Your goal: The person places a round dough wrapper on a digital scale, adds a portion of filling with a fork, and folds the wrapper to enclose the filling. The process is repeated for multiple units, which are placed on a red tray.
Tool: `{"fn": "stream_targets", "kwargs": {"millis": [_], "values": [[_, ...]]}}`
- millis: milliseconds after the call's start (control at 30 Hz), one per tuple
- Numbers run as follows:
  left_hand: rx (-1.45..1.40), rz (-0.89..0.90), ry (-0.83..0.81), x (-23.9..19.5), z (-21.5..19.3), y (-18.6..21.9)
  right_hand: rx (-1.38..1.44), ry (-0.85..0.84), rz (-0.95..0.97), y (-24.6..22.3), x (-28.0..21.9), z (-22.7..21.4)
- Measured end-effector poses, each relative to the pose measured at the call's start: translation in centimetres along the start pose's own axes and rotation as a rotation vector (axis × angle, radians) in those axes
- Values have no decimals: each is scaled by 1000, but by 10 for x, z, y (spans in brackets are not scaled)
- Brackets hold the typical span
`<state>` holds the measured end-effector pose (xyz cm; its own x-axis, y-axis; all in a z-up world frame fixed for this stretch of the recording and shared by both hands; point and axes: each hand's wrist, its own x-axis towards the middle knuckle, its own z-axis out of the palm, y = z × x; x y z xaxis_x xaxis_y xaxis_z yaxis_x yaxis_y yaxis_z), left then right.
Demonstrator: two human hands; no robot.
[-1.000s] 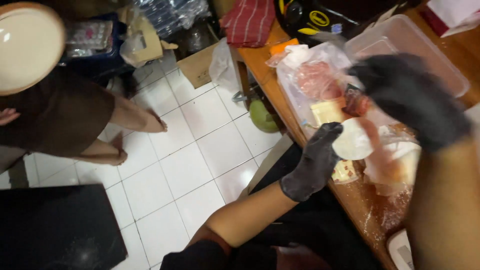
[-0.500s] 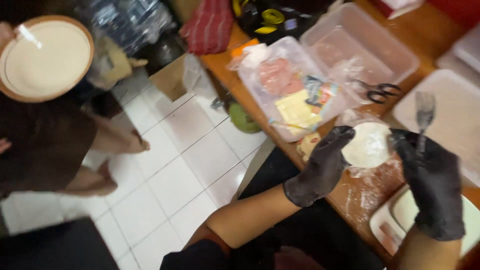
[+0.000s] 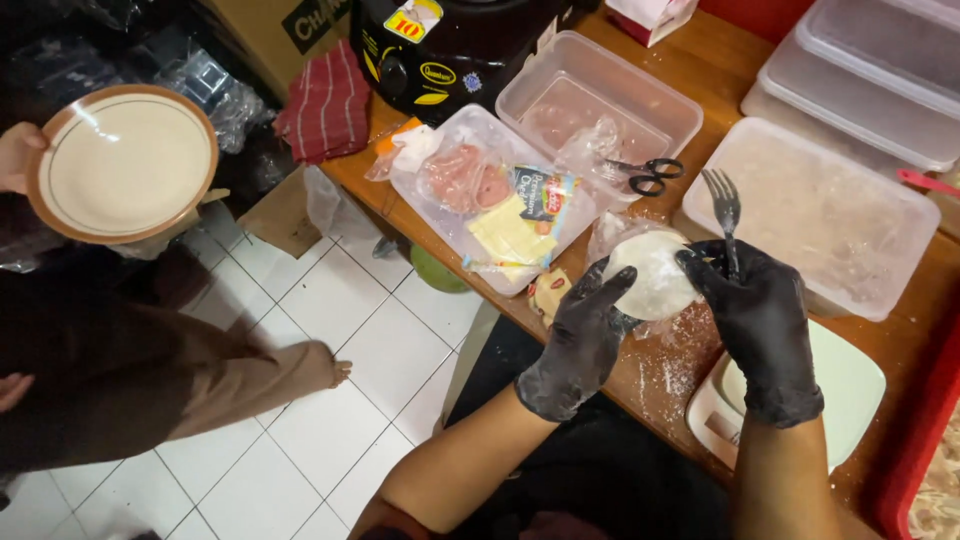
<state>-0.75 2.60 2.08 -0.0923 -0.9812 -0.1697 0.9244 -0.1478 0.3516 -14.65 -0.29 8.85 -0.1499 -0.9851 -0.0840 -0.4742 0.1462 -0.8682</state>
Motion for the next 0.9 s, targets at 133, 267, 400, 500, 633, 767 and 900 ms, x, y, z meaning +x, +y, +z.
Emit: {"fn": "stream_targets", "kwargs": {"millis": [133,267,400,500,633,767,900], "values": [[92,-33,40,8,-5,5,18,-86,-42,3,1,3],[28,-4,83,18,-20,13,-170,-115,9,-1,-2,-6],[28,-32,78,12,-15,14,-288,-51,43,9,-9,-14],[-24,-82,128,14,-19,5,-235,-32,-62,-2,-11,-12],[-24,-73,111,6,-26,6,-367,-259,-567,-8,-4,5],[978,801,-185,5,-102,-14,-378,-162,-550,-54,-4,17],[1191,850,-126,-3,-74,15,-375,-209,-529,-60,-3,25]]}}
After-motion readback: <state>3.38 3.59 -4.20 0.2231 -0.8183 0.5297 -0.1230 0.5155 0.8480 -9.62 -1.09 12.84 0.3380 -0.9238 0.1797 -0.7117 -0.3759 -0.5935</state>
